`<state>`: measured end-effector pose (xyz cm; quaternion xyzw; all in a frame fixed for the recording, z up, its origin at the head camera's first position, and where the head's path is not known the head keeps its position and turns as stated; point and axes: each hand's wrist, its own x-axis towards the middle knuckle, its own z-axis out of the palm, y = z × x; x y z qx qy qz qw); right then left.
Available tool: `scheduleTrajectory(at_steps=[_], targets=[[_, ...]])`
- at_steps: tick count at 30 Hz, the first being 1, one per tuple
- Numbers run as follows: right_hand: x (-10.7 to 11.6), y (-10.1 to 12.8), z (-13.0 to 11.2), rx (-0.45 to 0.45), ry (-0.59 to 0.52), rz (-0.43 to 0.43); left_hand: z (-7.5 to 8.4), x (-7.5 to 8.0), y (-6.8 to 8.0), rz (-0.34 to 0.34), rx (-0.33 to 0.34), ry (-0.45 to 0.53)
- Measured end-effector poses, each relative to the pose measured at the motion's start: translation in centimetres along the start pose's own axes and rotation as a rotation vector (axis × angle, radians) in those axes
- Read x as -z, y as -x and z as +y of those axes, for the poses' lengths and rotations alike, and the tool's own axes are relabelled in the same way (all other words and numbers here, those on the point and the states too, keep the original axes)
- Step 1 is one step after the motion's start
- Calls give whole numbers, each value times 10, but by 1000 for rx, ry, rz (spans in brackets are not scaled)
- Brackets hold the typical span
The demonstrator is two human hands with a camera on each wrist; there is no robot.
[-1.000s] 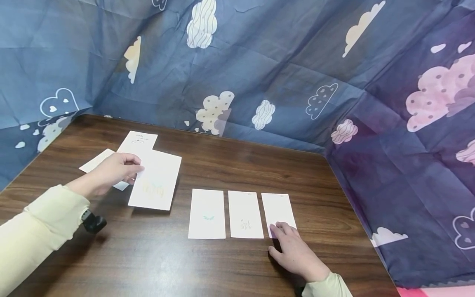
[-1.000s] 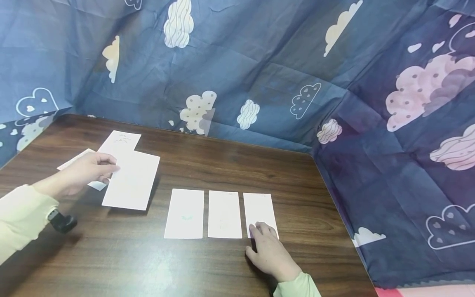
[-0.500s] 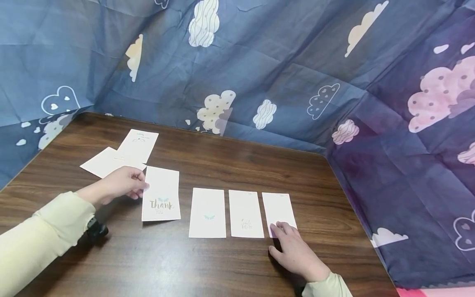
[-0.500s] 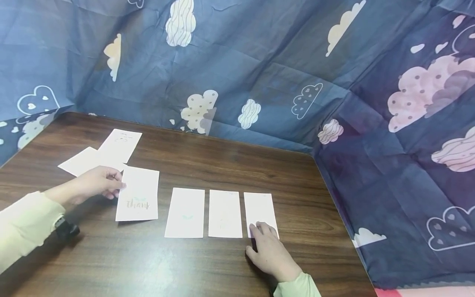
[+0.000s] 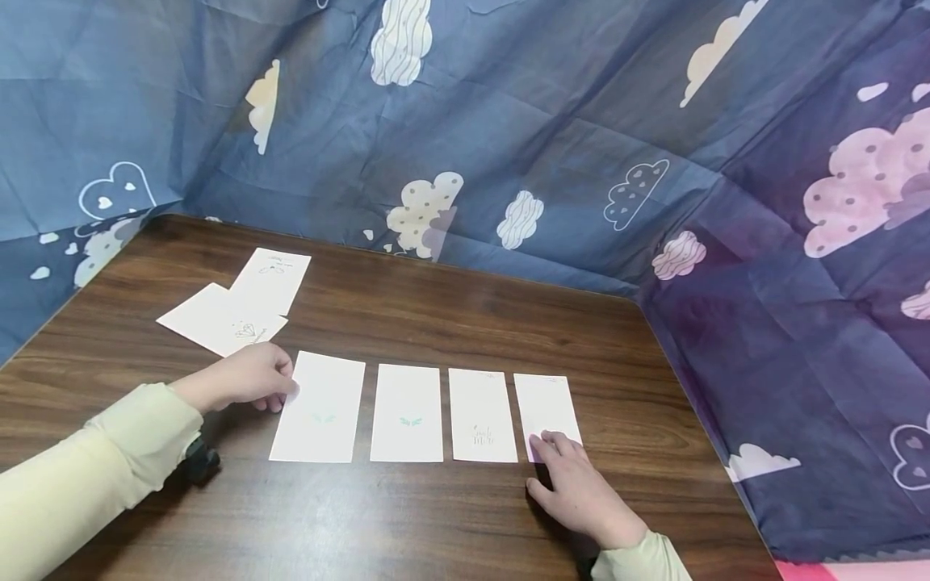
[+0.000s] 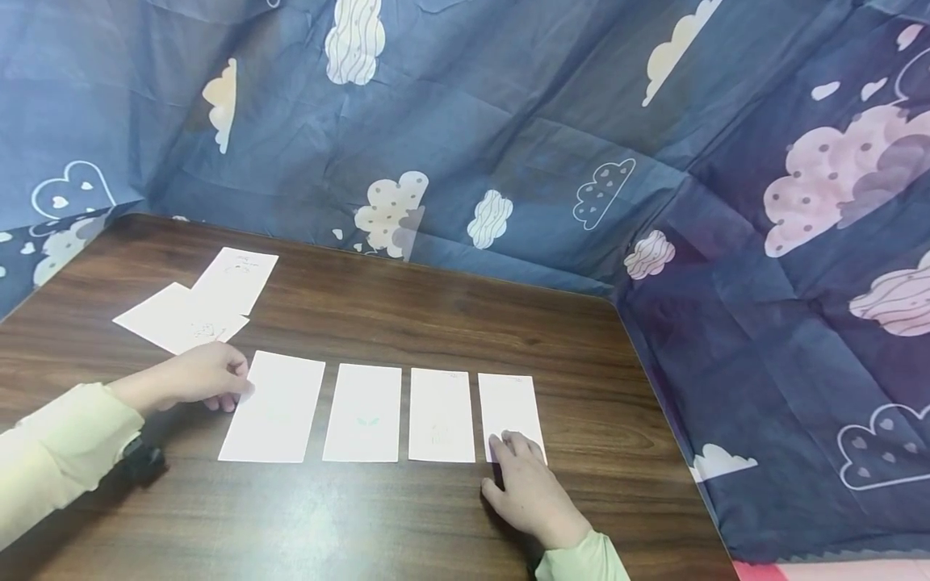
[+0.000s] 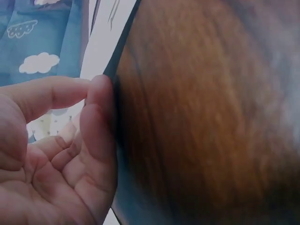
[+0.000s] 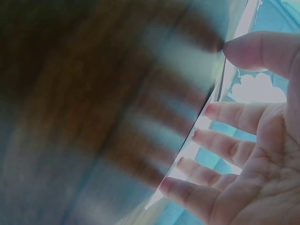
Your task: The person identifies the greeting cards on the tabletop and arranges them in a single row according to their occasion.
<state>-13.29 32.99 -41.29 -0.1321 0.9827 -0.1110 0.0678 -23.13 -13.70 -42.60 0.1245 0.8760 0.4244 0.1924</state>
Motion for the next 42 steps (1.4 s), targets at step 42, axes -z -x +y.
scheduleTrajectory(at_steps=[42], targets=[[-2, 0, 2, -5, 6, 4, -50, 90, -9, 438, 413, -309]])
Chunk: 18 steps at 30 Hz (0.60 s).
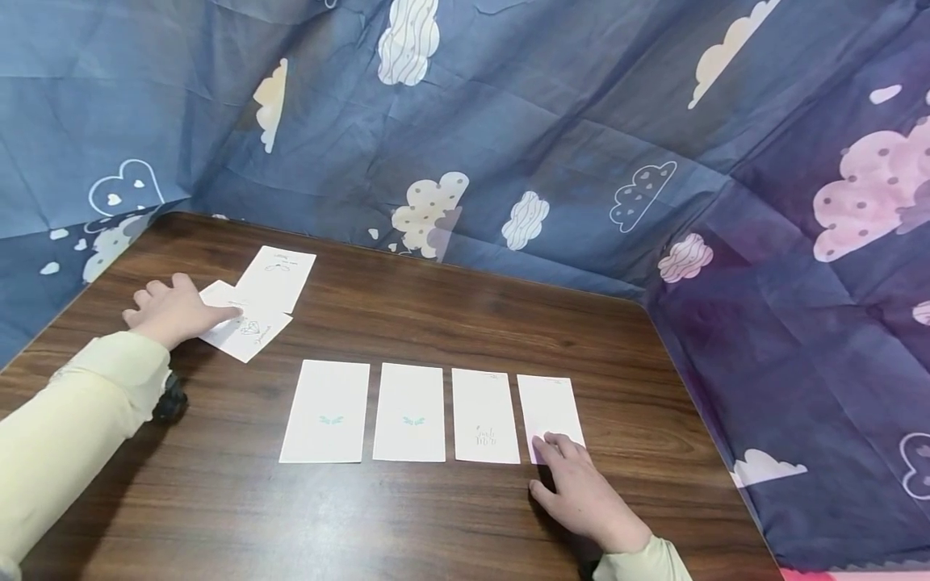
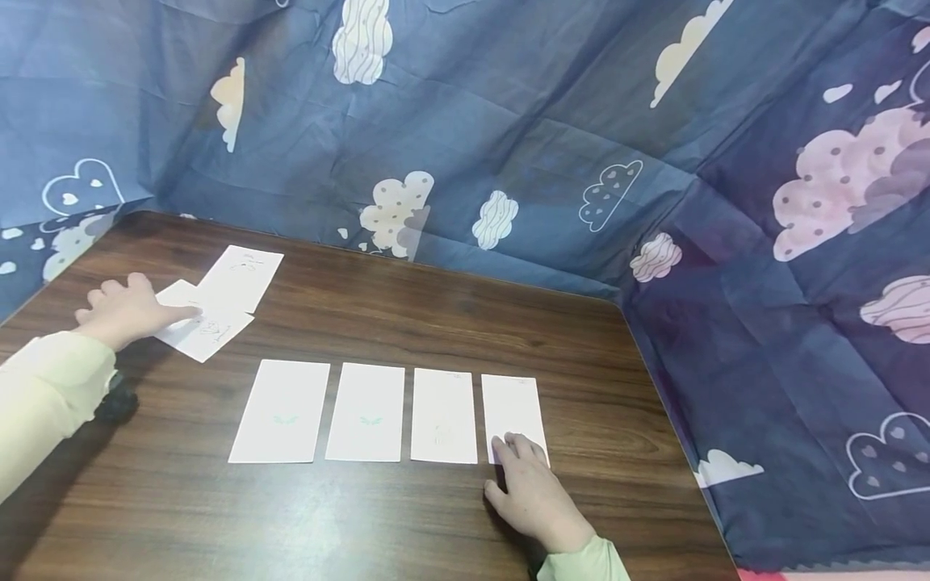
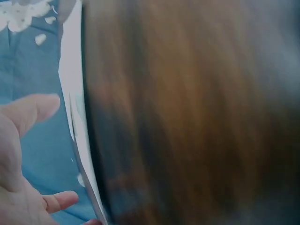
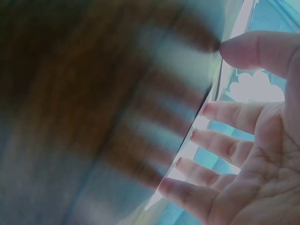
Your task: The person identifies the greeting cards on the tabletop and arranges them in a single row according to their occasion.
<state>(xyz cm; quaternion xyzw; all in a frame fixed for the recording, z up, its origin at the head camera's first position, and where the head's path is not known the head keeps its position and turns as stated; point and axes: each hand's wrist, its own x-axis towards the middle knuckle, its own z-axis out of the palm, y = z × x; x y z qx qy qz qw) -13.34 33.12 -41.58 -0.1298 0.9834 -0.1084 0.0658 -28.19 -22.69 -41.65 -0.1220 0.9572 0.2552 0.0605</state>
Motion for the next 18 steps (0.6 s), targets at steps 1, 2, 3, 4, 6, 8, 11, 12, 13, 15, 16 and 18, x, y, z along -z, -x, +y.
scheduleTrajectory(at_steps=[1, 2, 3, 4, 6, 8, 11, 12, 13, 15, 16, 18], targets=[[0, 0, 0, -2, 3, -2, -2, 0, 1, 3, 3, -5], [-1, -1, 0, -4, 7, -4, -4, 1, 1, 5, -1, -13], [-1, -1, 0, -4, 10, -6, -6, 1, 2, 4, -9, -19], [-1, -1, 0, -4, 13, -6, -6, 2, 2, 1, -22, -26], [0, -1, 0, -8, 19, -8, -5, 2, 3, -8, -53, -41], [0, -2, 0, -10, 20, -10, -4, 2, 4, -20, -79, -56], [0, -2, -1, -15, 17, -15, -4, 2, 5, -33, -95, -70], [0, -2, -1, -15, 15, -15, -4, 1, 5, -35, -97, -75], [0, -2, -1, -13, 14, -14, -5, 1, 5, -37, -99, -80], [-1, -2, -1, -3, 11, -7, -7, 1, 3, -35, -100, -85], [-1, -2, -1, 0, 11, -5, -8, 1, 2, -33, -103, -87], [-1, -2, 0, 8, 11, 0, -11, 1, 0, -27, -108, -84]])
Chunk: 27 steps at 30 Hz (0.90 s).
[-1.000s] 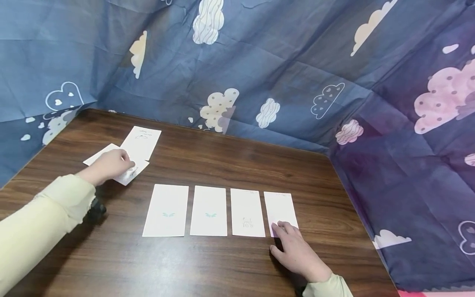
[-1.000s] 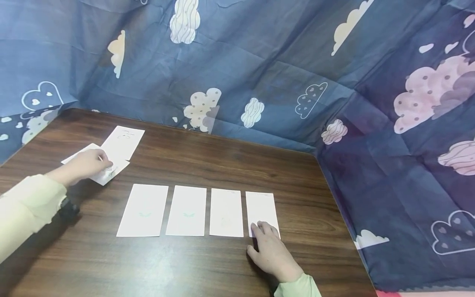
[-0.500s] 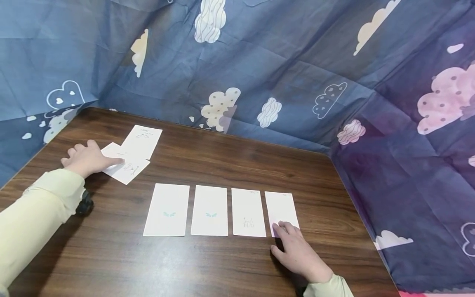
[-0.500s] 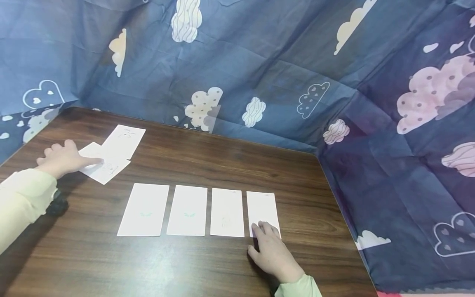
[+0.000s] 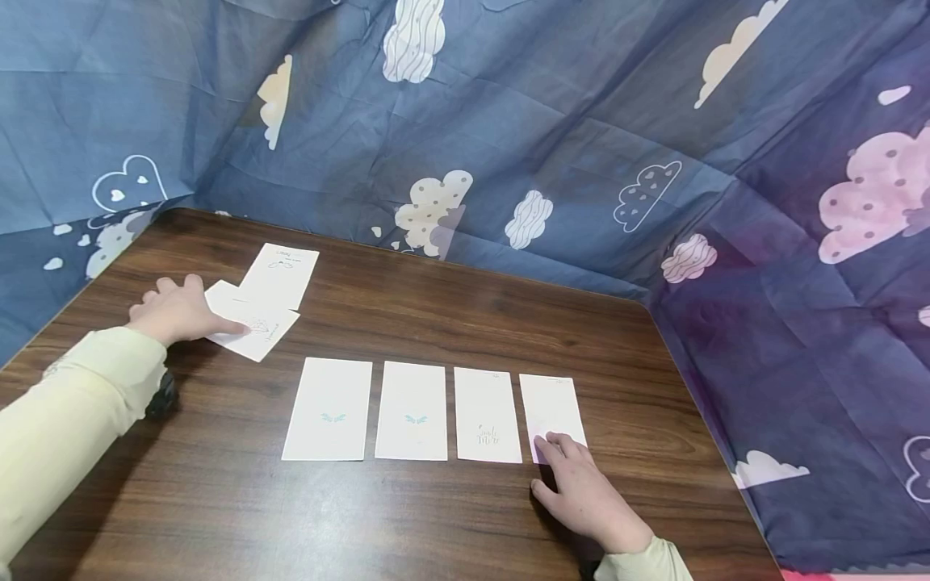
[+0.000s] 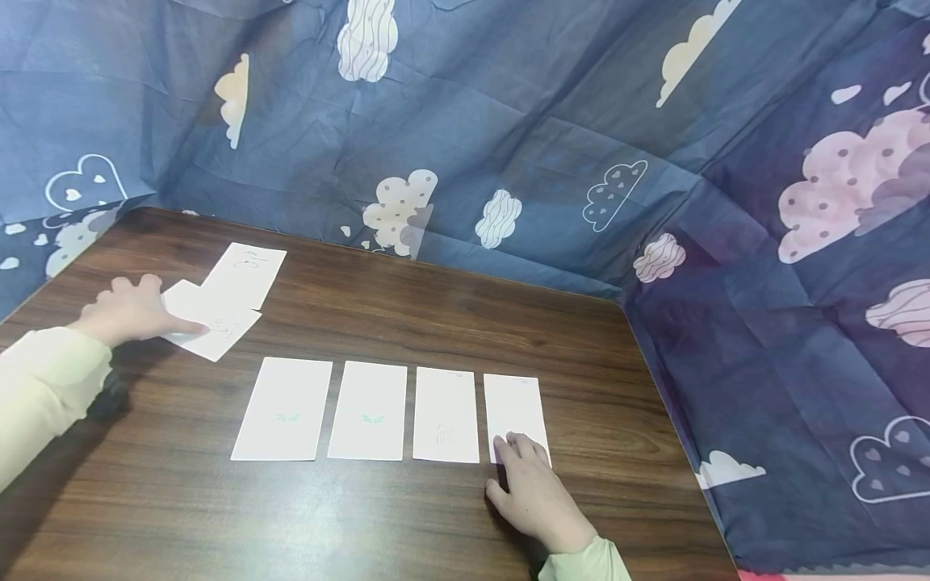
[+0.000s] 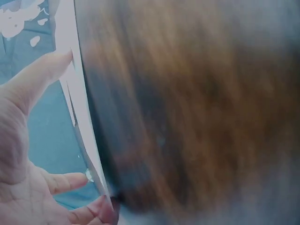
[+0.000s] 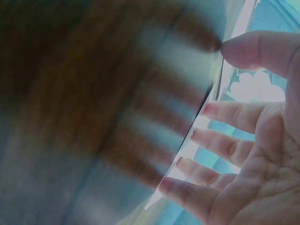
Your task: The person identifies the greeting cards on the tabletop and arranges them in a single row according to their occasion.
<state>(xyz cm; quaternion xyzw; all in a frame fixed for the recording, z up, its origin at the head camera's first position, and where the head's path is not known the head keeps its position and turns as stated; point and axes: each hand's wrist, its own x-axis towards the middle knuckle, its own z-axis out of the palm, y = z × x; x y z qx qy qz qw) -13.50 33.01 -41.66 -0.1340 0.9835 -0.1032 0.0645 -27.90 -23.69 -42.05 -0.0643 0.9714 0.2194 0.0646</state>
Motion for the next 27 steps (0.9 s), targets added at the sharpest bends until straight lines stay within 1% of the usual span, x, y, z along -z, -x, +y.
scheduleTrajectory(at_steps=[4, 6, 8, 11, 16, 19, 24, 27], targets=[[0, 1, 0, -5, -1, -3, -6, 2, -4, 13, -10, 32], [0, 1, 0, -6, -2, -4, -10, 3, -6, 30, -26, 56], [1, 1, 0, -2, -2, -4, -14, 5, -7, 55, -49, 77], [1, 0, -1, 2, -2, -3, -19, 9, -7, 115, -76, 111], [2, 1, -1, 0, -2, -5, -24, 18, -3, 196, -49, 200], [2, 1, -1, 3, -6, -3, -26, 24, 0, 222, -24, 265], [2, 2, 0, 11, -10, -2, -30, 35, 8, 252, 0, 370], [2, 2, 0, 13, -13, -3, -33, 43, 12, 292, -4, 382]])
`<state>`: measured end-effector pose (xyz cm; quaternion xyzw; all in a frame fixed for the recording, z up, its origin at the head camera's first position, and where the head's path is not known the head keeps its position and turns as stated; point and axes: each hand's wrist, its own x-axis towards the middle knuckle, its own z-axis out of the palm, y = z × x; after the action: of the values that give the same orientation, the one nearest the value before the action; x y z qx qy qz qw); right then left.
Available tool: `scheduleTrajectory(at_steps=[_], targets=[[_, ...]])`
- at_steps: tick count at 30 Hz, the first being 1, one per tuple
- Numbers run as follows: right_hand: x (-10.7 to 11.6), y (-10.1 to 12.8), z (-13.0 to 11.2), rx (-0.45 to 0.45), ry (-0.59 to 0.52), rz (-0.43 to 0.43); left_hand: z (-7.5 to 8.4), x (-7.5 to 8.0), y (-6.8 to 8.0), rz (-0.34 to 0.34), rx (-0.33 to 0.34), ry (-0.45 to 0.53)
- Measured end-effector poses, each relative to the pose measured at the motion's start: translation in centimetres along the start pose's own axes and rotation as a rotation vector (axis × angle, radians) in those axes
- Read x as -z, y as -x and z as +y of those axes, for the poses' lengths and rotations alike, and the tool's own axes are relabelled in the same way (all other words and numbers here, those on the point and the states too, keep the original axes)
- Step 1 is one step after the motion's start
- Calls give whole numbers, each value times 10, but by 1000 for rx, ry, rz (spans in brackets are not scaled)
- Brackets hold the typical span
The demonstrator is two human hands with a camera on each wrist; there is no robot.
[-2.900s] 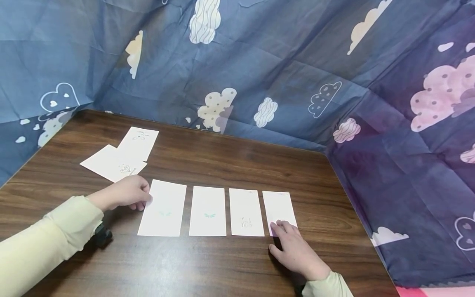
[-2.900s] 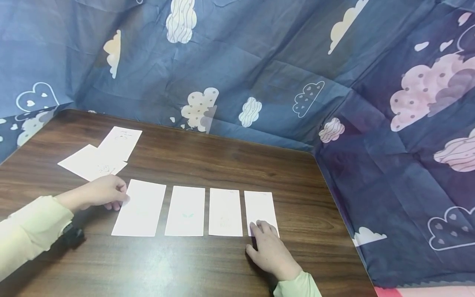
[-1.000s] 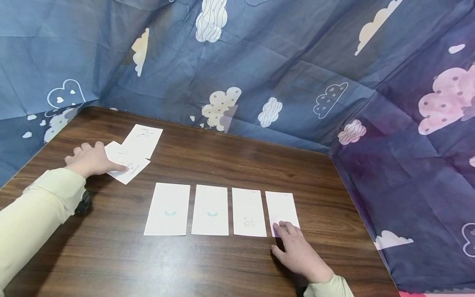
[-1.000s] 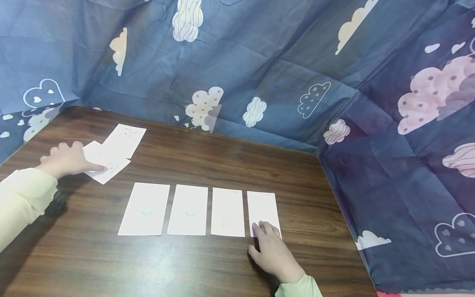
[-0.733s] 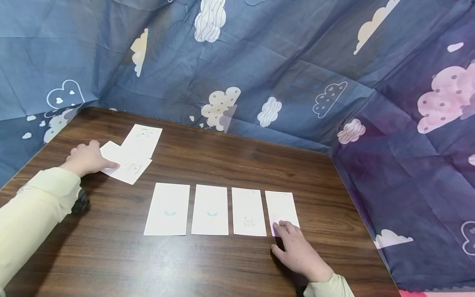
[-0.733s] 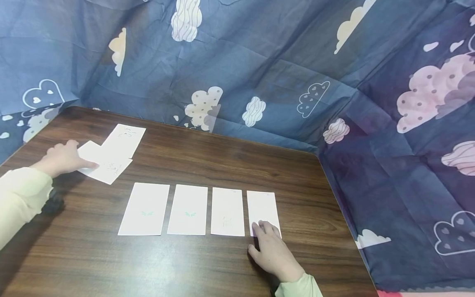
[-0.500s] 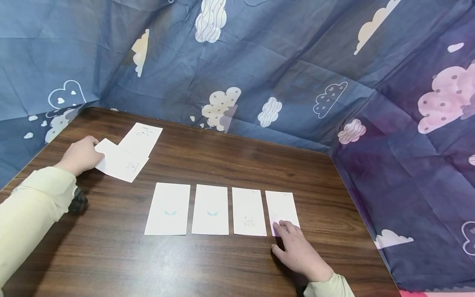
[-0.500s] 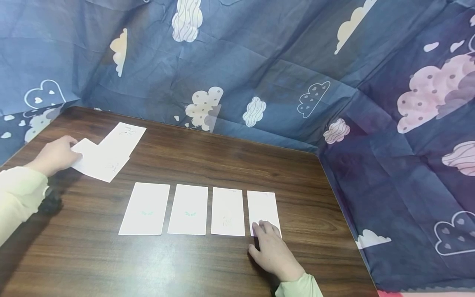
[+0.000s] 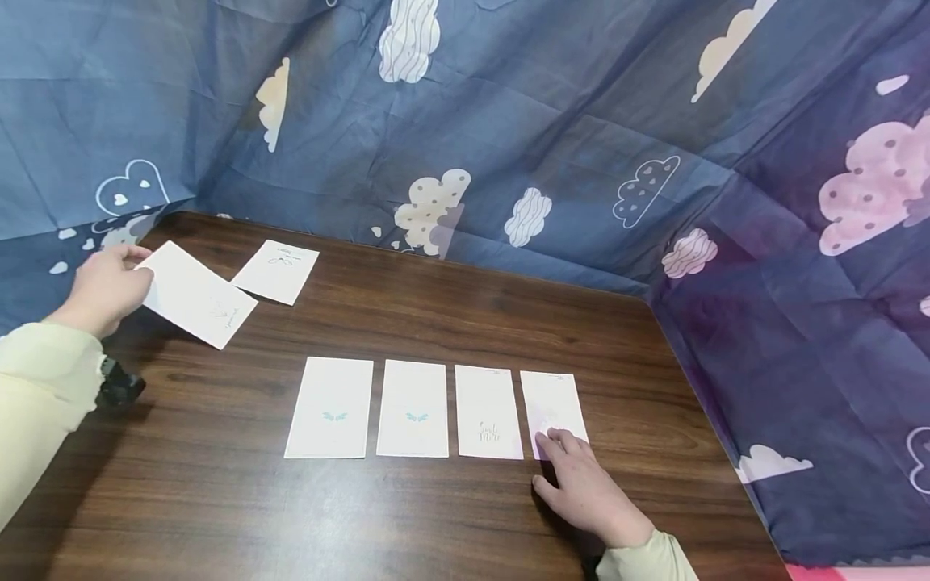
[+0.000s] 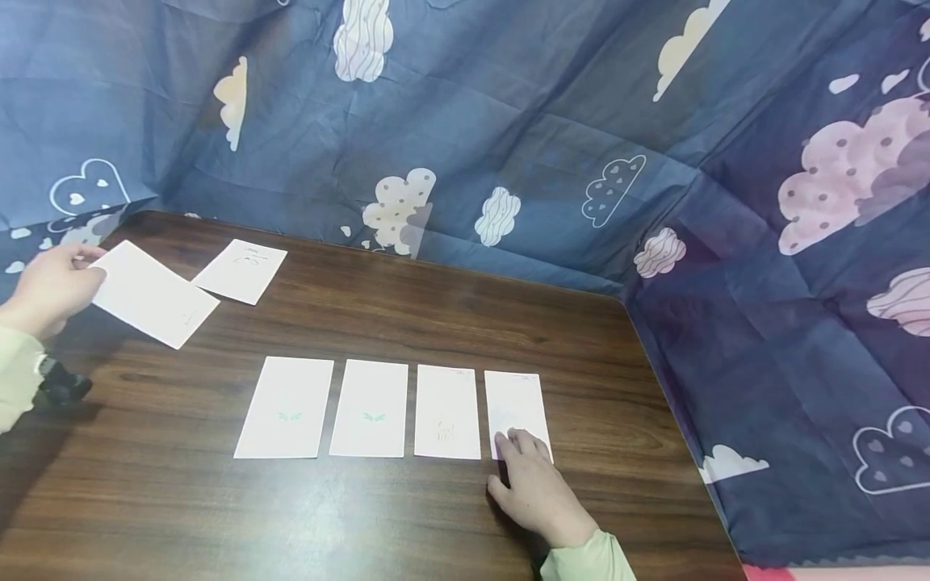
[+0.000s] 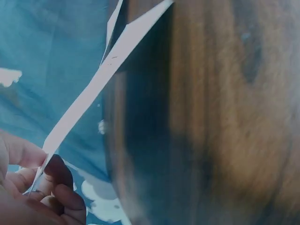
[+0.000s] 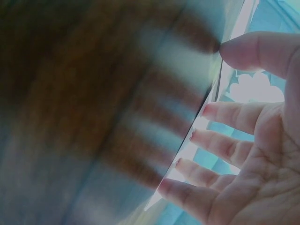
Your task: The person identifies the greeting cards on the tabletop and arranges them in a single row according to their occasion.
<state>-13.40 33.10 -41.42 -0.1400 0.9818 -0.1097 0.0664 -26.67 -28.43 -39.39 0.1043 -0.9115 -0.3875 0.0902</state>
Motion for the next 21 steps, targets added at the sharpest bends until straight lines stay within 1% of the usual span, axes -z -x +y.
scheduleTrajectory(at_steps=[2, 6, 9, 11, 12, 14, 15, 18, 21], targets=[[1, 0, 0, -4, 1, -2, 2, 5, 1, 29, -29, -17], [1, 0, 0, -9, 2, -4, 9, 11, 2, 90, -111, -93], [1, 0, 0, -11, 3, -2, 17, 15, 4, 109, -124, -122], [1, 0, 0, -13, 3, -3, 22, 16, 4, 108, -137, -125], [1, 0, 0, -15, 3, -4, 24, 17, 4, 101, -154, -118], [1, 0, 0, -18, 3, -5, 26, 17, 3, 66, -205, -100], [1, 0, 0, -19, 4, -6, 27, 17, 2, 38, -232, -79], [0, -1, 1, -19, 2, -4, 28, 13, 1, -77, -304, -21], [-1, 0, 1, -12, -1, -5, 29, 6, 3, -195, -318, 13]])
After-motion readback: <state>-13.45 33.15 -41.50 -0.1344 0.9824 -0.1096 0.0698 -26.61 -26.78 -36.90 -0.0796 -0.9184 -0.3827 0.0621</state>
